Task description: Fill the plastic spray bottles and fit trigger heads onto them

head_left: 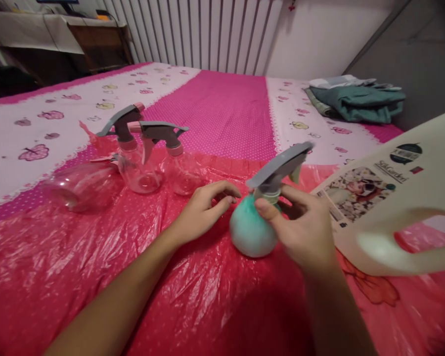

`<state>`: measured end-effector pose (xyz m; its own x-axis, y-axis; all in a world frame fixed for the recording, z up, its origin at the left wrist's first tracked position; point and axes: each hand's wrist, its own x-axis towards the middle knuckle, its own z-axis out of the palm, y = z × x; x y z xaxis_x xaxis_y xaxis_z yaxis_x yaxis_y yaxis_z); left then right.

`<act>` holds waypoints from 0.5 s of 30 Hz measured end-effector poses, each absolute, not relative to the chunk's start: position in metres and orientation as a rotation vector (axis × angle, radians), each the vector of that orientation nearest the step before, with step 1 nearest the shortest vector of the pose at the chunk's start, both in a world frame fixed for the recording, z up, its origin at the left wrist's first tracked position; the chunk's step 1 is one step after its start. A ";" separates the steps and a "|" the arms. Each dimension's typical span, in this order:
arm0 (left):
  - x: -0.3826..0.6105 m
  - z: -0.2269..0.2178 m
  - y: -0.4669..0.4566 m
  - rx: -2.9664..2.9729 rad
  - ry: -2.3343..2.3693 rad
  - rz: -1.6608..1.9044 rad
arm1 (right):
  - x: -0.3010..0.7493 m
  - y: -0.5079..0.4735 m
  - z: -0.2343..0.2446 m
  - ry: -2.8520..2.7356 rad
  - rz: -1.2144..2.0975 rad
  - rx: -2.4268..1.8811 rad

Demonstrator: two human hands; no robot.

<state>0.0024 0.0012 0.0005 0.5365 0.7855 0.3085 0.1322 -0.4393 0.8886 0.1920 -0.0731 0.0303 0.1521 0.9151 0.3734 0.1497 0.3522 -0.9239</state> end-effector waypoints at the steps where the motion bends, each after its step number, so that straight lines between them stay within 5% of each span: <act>1: 0.002 0.001 0.001 1.897 0.746 0.934 | 0.192 -0.074 0.031 -1.324 0.763 -1.082; 15: 0.002 0.003 0.000 1.886 0.773 0.919 | 0.197 -0.079 0.039 -1.332 0.816 -1.052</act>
